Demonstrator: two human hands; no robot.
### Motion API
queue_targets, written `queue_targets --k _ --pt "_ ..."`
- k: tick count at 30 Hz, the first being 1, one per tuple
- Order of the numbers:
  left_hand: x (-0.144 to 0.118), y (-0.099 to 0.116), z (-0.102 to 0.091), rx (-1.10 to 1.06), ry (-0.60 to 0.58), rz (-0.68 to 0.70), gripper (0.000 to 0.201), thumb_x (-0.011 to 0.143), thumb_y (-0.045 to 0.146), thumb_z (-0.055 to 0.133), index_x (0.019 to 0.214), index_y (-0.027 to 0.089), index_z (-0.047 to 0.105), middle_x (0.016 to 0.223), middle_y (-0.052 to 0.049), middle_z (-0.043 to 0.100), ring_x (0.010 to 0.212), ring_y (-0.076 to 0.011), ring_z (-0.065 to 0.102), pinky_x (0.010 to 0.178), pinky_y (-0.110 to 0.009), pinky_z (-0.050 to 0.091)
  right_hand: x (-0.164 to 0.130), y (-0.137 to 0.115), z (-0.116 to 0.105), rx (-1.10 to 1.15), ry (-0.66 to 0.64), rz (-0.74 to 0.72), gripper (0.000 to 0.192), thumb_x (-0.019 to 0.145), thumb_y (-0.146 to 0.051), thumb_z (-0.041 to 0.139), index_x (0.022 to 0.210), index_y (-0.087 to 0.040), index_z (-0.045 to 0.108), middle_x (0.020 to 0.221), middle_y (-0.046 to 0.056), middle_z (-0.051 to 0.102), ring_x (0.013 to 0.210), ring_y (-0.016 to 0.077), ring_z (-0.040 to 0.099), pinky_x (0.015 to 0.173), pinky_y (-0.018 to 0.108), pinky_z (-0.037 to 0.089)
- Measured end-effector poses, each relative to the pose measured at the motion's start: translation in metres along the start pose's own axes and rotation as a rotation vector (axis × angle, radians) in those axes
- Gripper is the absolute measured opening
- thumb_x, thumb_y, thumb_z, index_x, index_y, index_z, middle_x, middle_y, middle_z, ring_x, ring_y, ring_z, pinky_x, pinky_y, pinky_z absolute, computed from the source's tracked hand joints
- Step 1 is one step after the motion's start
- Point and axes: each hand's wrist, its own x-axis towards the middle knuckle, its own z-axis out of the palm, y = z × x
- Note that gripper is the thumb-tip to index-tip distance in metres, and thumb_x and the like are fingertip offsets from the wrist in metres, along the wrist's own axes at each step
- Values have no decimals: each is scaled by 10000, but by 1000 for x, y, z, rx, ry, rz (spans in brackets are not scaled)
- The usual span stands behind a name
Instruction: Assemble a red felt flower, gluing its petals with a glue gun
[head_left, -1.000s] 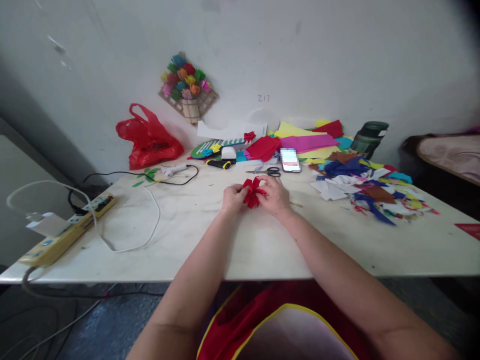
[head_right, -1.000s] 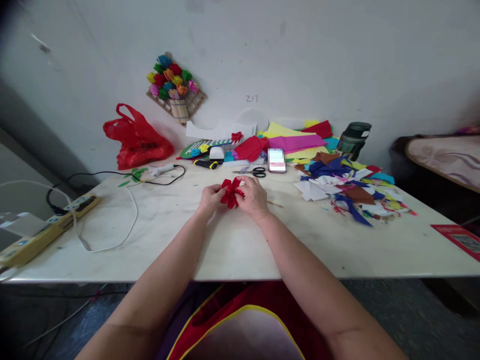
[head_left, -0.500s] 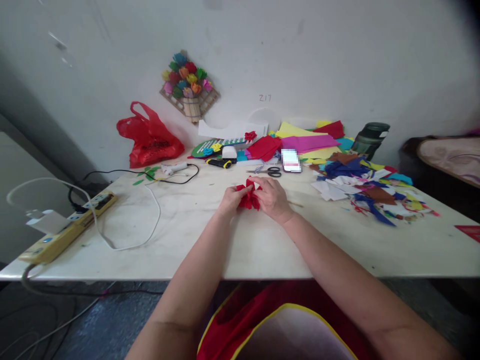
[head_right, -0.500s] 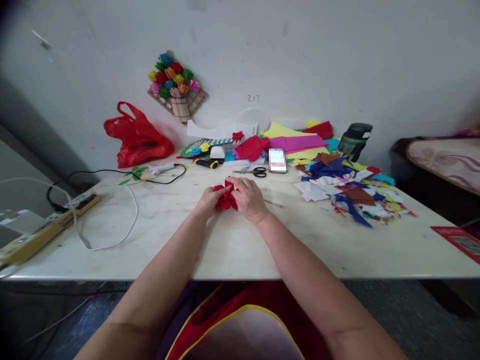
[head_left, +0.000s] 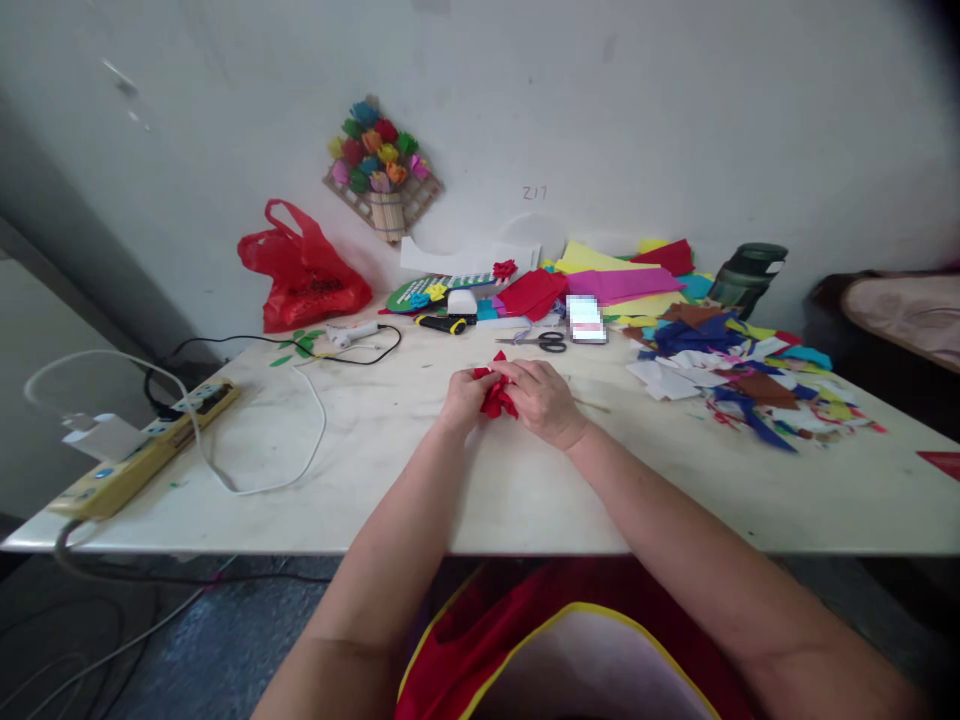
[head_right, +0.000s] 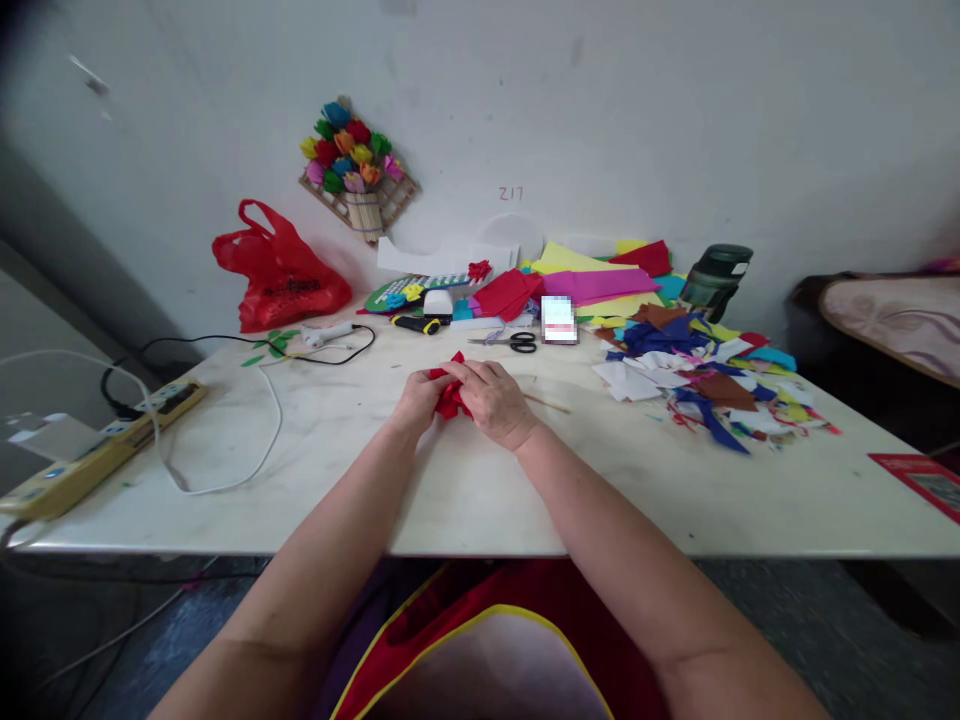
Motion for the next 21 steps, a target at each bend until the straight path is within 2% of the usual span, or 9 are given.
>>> queue_targets --k 5,10,15,21 --pt "2 -4 0 -48 6 -21 372 509 390 809 612 141 552 478 13 525 418 -110 485 435 -243 357 -4 3 2 26 26 73 214 847 -133 486 920 -225 664 1333 44 559 1116 250 519 921 443 434" --pt "3 -3 3 -137 51 4 424 503 425 827 656 138 555 567 -3 581 484 -106 525 494 -241 400 -7 11 0 68 203 247 305 764 -204 585 1068 -215 597 1348 108 513 1071 276 547 926 458 429" --pt "4 -4 4 -225 59 -44 403 530 397 830 669 140 551 581 -3 577 525 -117 546 528 -246 409 -10 19 2 175 304 377 270 748 -223 559 1018 -228 574 1294 112 531 1054 277 566 932 461 433" --pt "9 -11 4 -349 -1 -51 338 584 295 817 773 124 596 716 -55 651 661 -164 625 640 -287 478 -12 25 6 273 294 421 222 738 -221 556 957 -213 596 1246 126 558 1147 285 529 964 463 424"
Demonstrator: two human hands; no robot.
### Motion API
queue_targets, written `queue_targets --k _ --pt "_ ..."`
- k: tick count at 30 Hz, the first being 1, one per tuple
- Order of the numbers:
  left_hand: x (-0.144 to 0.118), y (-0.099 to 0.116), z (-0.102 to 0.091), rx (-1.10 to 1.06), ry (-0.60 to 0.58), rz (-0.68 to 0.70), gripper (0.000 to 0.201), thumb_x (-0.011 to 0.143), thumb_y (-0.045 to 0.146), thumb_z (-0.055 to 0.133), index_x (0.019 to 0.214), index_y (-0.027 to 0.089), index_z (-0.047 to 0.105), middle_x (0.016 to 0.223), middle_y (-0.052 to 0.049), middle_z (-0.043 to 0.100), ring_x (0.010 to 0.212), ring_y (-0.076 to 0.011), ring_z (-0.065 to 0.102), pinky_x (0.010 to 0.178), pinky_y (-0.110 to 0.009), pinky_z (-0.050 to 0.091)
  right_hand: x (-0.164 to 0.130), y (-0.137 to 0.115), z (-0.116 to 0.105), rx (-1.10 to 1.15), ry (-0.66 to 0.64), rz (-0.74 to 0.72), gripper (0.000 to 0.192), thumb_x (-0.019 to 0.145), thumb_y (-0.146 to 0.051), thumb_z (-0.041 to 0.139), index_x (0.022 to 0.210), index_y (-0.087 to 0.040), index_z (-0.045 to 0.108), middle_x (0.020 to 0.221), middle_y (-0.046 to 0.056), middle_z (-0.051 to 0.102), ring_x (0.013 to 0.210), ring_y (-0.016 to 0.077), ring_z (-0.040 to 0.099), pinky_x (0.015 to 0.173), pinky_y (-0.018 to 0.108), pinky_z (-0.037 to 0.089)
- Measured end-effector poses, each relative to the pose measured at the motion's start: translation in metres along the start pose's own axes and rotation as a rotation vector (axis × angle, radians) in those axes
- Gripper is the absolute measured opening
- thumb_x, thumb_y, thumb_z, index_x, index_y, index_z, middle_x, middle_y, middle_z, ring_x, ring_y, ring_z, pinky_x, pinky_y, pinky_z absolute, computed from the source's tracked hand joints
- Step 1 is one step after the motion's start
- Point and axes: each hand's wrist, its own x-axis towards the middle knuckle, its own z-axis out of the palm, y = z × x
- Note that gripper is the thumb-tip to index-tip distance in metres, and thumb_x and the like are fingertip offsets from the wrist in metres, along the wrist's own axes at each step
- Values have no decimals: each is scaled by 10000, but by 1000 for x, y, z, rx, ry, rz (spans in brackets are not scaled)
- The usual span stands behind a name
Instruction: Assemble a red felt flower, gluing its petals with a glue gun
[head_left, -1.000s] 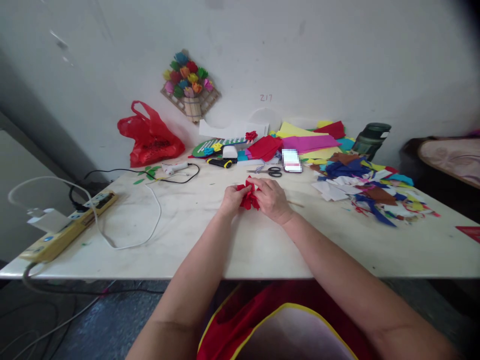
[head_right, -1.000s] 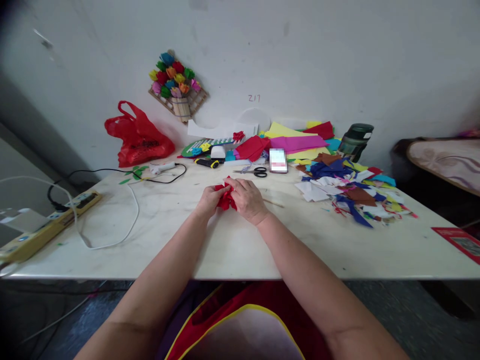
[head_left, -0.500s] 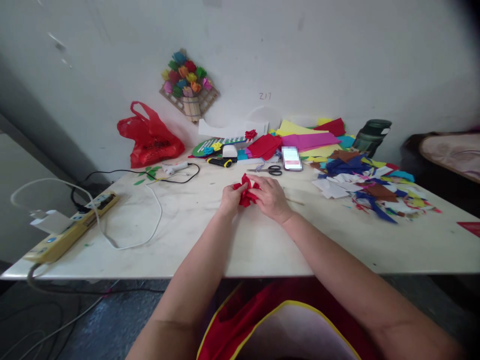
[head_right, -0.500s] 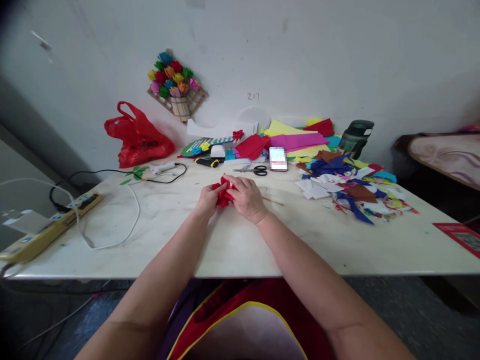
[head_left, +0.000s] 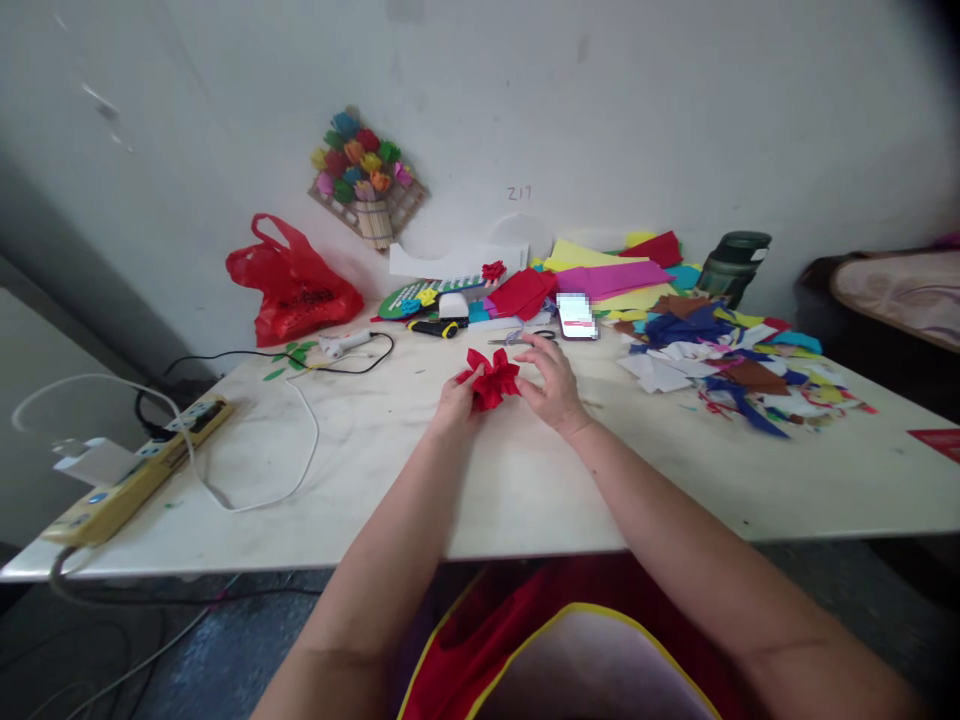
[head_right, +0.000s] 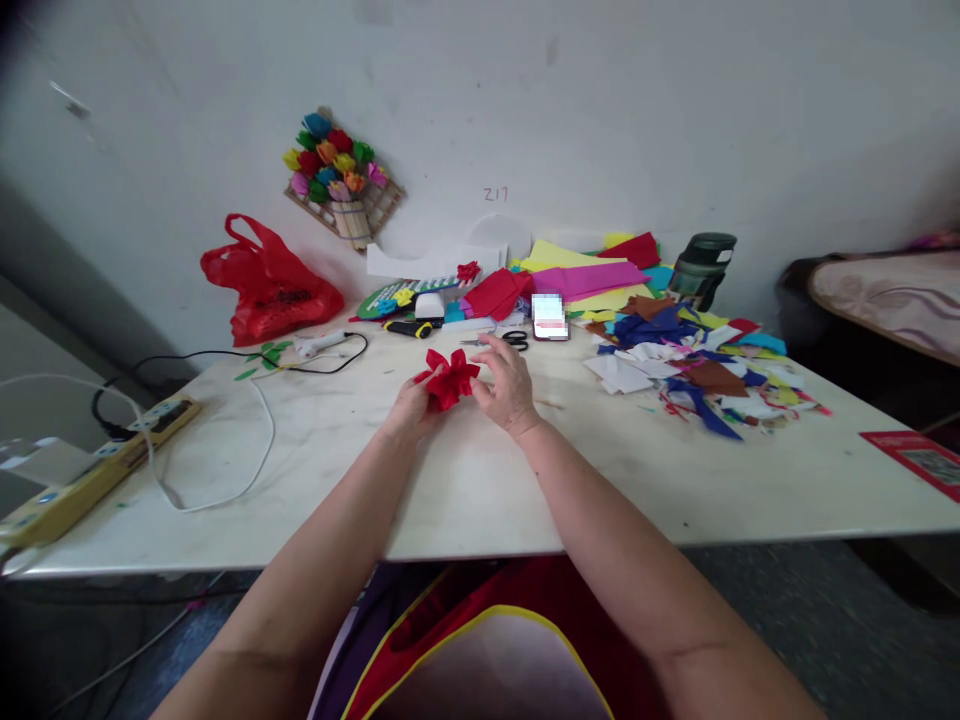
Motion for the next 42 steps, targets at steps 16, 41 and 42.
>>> queue_targets --k 16,41,42 --pt "-13 2 7 190 -188 37 330 586 266 780 825 152 583 706 -15 630 608 -130 582 605 -261 455 -2 12 11 37 16 98 52 704 -191 621 690 -223 582 1121 103 615 1062 269 580 893 454 481" --pt "-6 8 7 569 44 255 291 603 404 748 601 135 636 517 0 561 475 -89 469 481 -221 358 0 -3 6 -82 -110 -171 188 716 -63 542 669 -209 650 1187 62 629 988 231 583 842 412 443" --pt "-6 7 6 551 43 247 301 600 411 749 605 133 634 515 1 557 472 -88 467 478 -221 358 0 -3 6 -66 -109 -170 190 722 -65 540 668 -210 651 1175 60 634 996 231 582 849 412 444"
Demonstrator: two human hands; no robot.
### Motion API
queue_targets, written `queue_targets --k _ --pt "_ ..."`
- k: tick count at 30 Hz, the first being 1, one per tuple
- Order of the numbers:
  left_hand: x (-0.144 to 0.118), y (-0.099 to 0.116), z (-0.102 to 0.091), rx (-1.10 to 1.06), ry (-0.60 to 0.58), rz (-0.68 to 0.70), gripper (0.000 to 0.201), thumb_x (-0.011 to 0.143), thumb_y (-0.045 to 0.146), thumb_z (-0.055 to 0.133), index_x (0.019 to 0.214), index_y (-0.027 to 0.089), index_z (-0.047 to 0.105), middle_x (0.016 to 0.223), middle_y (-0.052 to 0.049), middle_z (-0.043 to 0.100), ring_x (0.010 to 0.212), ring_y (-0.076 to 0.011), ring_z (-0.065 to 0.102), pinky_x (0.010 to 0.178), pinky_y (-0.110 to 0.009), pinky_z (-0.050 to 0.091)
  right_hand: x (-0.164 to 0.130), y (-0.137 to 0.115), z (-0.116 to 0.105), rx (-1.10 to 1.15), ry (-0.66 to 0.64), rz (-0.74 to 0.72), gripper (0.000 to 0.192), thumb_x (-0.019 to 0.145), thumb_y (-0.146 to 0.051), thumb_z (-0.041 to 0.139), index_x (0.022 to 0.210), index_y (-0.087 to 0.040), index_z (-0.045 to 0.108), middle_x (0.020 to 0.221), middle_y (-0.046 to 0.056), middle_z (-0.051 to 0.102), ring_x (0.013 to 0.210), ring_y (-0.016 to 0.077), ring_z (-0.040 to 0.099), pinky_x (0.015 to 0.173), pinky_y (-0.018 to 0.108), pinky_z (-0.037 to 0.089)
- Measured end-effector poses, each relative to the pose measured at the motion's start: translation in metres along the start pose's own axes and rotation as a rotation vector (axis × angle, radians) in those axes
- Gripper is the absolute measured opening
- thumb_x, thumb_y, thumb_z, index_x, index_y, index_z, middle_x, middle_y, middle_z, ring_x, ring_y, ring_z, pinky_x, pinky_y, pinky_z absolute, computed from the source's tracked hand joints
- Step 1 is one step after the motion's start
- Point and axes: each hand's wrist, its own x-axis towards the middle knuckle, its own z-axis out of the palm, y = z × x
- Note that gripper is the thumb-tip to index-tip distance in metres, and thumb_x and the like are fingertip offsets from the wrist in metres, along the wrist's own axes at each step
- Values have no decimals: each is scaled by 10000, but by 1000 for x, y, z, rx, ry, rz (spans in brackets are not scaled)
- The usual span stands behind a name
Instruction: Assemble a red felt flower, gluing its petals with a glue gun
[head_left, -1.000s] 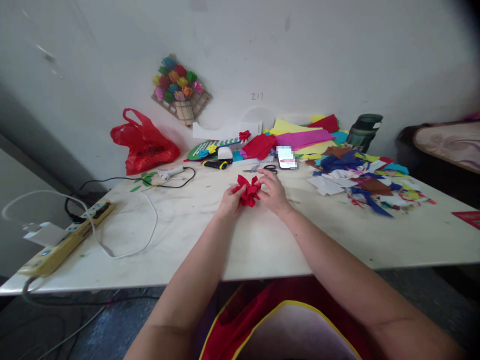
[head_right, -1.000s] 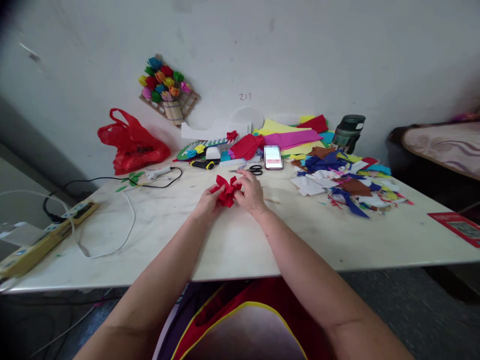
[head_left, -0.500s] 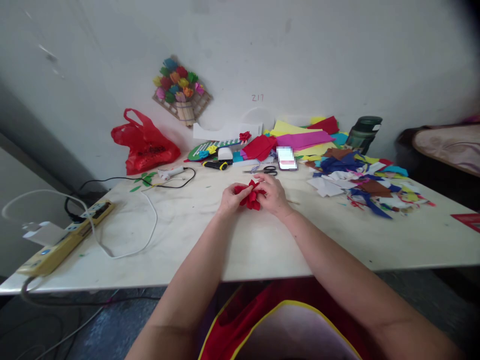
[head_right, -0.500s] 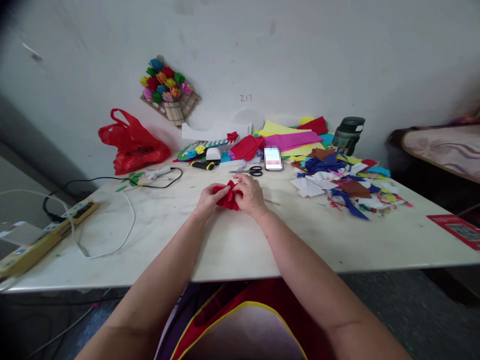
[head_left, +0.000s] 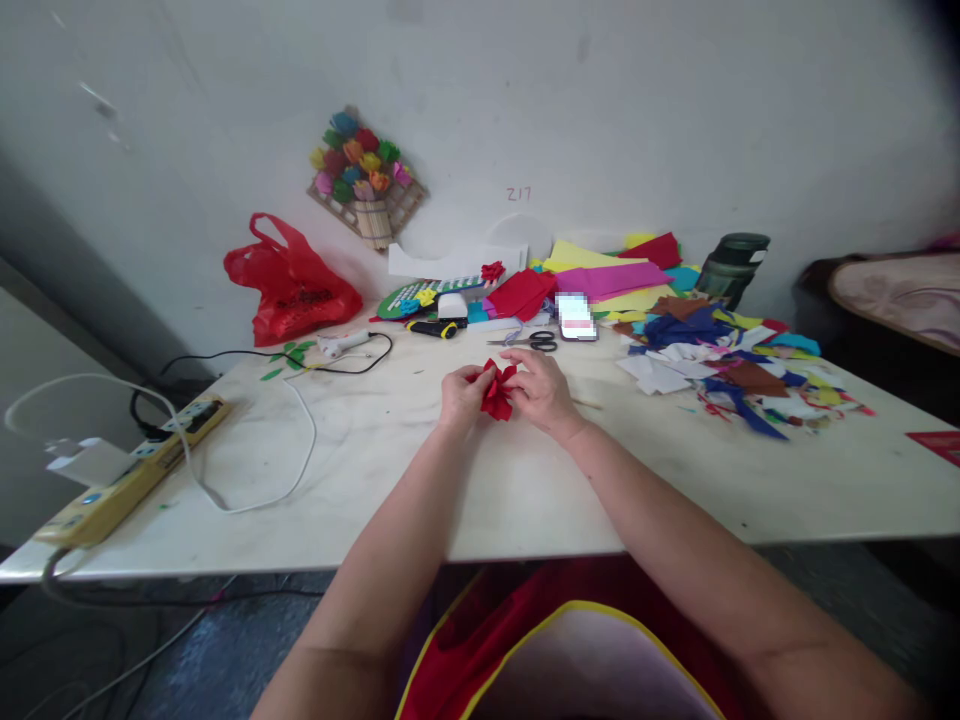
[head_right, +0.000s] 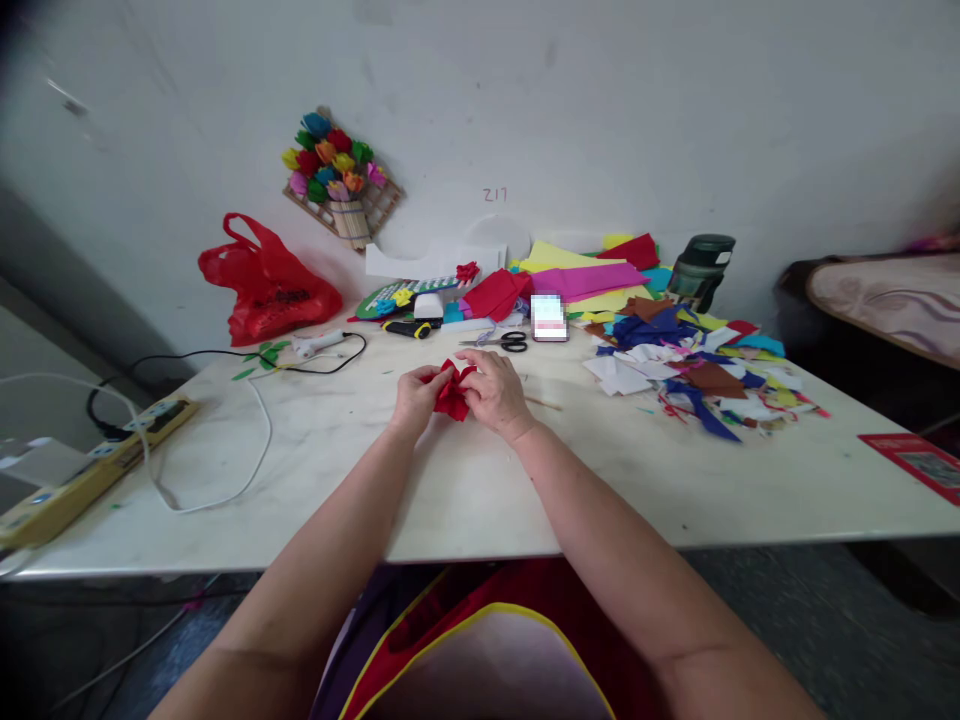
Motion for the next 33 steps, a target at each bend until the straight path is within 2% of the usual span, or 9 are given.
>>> queue_targets --k 7,11,15,22,33 --pt "2 -4 0 -58 -7 -42 383 546 470 777 612 131 612 510 8 544 471 -92 477 483 -224 367 -1 0 2 56 4 34 146 721 -87 567 695 -216 632 1141 58 647 1009 236 587 869 417 452" --pt "2 -5 2 -34 -1 -38 358 569 449 772 603 140 594 507 17 531 462 -81 461 479 -216 352 -1 -1 1 15 -3 44 192 704 -76 569 808 -211 659 1177 81 628 1024 250 584 864 418 460" --pt "0 -4 3 -27 3 -27 311 581 408 762 625 146 602 522 14 550 468 -83 470 484 -215 360 -2 1 1 -29 -28 40 157 732 -107 579 789 -213 679 1169 73 637 996 250 583 847 419 462" --pt "1 -2 -7 -84 -199 -110 226 563 313 741 661 143 630 541 -4 581 495 -100 506 500 -227 373 -1 0 -3 -50 -60 20 149 726 -108 580 734 -213 686 1202 67 624 940 235 589 838 428 448" --pt "1 3 -13 -81 -263 -76 205 570 280 732 701 145 651 602 -11 618 540 -109 543 546 -234 420 0 -4 -6 18 -77 -16 179 706 -101 530 770 -199 665 1249 91 591 974 245 583 886 446 431"
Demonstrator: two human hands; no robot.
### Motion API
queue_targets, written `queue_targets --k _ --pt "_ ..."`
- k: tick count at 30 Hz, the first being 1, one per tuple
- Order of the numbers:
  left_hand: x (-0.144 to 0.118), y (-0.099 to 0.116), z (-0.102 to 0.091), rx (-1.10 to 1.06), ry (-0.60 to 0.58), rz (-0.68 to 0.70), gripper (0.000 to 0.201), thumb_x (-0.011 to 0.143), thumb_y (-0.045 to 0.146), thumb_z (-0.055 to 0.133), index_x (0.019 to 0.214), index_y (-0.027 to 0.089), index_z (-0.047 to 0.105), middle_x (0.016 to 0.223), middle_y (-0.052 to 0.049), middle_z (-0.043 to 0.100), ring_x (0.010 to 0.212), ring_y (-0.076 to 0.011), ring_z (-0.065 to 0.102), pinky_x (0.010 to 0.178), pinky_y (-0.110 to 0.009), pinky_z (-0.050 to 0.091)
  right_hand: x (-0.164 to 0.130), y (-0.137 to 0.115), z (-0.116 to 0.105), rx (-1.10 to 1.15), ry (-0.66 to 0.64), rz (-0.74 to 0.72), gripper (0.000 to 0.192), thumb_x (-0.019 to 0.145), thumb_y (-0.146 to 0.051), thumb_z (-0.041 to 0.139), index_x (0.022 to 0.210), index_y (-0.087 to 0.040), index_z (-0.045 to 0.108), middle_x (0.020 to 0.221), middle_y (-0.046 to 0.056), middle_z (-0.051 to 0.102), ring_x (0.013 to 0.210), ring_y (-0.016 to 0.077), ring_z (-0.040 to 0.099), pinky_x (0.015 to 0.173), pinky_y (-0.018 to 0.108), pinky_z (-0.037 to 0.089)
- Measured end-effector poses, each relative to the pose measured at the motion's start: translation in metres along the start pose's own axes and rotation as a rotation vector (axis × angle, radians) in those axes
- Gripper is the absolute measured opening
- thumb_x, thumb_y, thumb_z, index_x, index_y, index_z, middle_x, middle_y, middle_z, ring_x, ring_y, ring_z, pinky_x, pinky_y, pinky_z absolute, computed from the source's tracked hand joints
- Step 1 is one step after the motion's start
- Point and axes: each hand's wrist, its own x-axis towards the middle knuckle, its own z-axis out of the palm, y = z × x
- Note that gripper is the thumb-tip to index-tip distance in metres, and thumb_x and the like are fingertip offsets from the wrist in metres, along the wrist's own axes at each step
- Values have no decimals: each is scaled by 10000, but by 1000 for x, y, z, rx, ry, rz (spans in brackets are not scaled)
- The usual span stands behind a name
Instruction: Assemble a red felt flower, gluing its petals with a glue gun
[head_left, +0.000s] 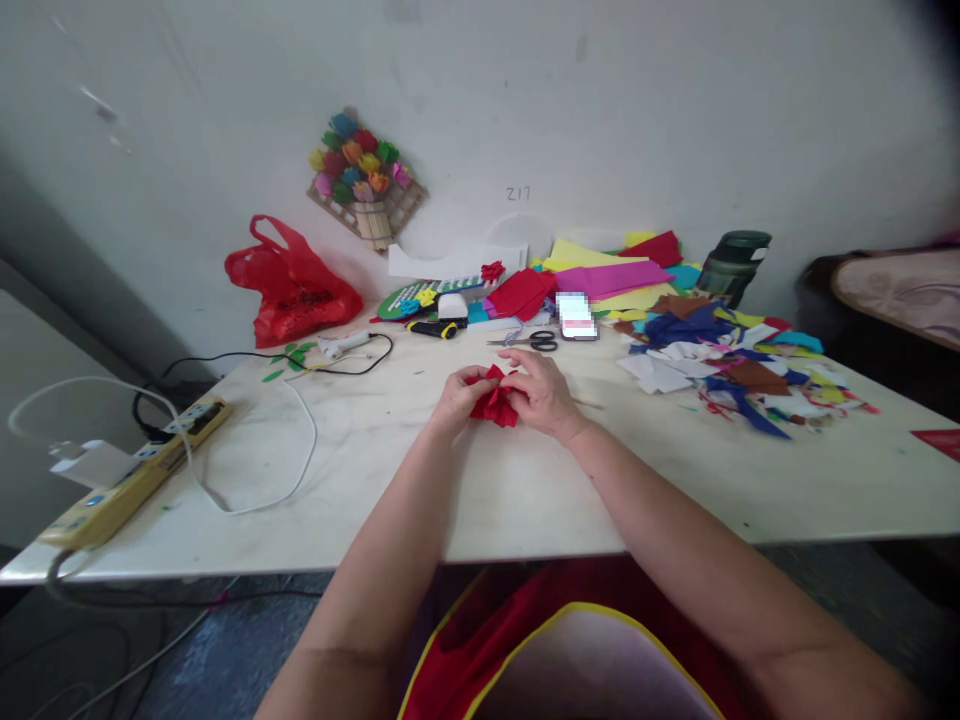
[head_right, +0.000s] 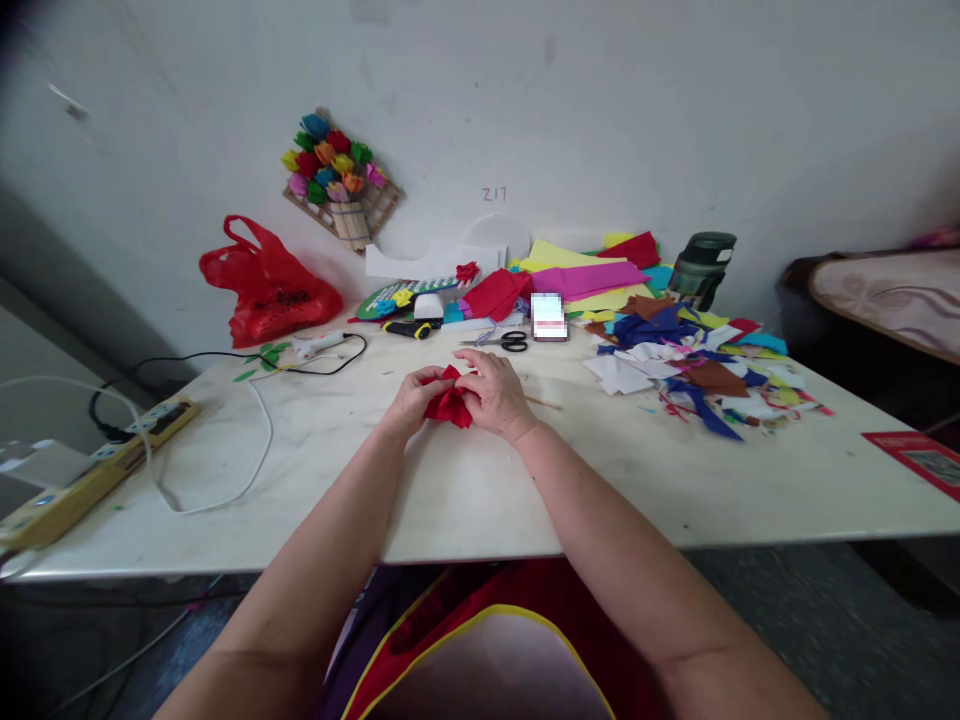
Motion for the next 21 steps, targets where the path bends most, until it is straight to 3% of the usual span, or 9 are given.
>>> queue_targets --k 5,9,15,21 --pt "0 0 1 22 51 43 204 591 295 734 670 142 625 560 2 590 493 -95 510 496 -218 390 0 5 -5 260 117 184 213 781 -204 456 887 -205 640 1228 82 593 1120 254 548 956 444 429" --pt "-1 0 3 82 44 26 224 599 310 743 659 139 610 547 -2 586 480 -93 502 477 -212 373 -1 18 0 277 196 368 266 871 -315 441 775 -218 669 1075 75 664 1022 231 598 917 422 464" --pt "-4 3 4 199 10 11 260 601 326 757 706 124 632 568 -16 603 500 -103 522 502 -216 398 -1 19 7 154 61 245 84 767 -225 615 714 -235 681 1023 51 707 979 233 613 909 446 460" --pt "-4 2 3 249 13 36 242 616 319 748 707 125 636 575 -21 605 502 -105 521 502 -219 397 0 16 3 84 48 191 66 708 -165 659 678 -223 665 1066 58 697 982 245 609 878 451 452"
